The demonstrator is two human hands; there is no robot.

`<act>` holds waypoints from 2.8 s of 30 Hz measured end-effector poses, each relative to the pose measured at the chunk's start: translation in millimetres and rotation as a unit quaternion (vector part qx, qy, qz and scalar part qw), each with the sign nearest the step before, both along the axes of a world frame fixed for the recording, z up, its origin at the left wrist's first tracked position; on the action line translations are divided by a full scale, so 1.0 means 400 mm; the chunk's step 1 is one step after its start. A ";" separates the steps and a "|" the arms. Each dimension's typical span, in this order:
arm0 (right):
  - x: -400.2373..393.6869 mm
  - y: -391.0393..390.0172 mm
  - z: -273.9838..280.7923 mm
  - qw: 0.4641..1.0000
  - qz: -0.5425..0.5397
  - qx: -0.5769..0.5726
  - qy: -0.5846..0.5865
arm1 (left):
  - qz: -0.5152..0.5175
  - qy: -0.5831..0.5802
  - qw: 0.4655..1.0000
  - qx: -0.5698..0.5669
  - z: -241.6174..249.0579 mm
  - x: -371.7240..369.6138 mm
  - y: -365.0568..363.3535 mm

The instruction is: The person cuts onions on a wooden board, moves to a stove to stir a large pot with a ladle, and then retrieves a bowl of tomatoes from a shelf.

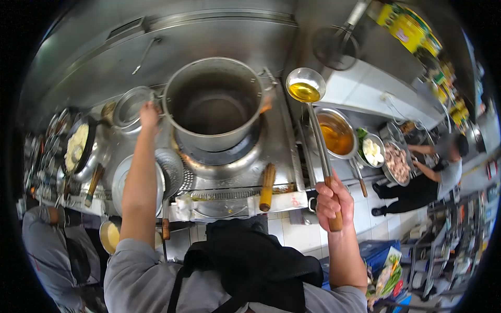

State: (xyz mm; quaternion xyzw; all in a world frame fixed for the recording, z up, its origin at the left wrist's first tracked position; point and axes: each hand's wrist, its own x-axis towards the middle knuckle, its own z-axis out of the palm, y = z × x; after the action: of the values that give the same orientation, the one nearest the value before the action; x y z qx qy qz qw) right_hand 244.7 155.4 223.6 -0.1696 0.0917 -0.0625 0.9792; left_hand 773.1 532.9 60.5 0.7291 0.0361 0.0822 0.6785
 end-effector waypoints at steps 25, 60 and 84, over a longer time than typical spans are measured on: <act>0.302 0.091 -0.138 0.592 0.121 -0.778 0.172 | 0.032 -0.040 0.955 0.291 0.163 0.004 0.006; -0.306 -0.274 -0.911 0.442 0.224 -0.831 0.255 | -0.435 0.300 0.766 0.366 -0.672 -1.232 0.153; -0.273 0.312 -0.755 0.525 0.199 -0.826 -0.037 | -0.525 0.198 0.820 0.112 -0.522 -1.462 0.168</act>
State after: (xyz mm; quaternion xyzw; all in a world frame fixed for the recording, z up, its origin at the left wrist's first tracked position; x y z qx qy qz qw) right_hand 135.6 280.2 -78.3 -0.9143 -0.0737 0.0802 0.3902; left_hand 188.4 600.0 -148.3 0.7091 -0.2282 -0.4289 0.5111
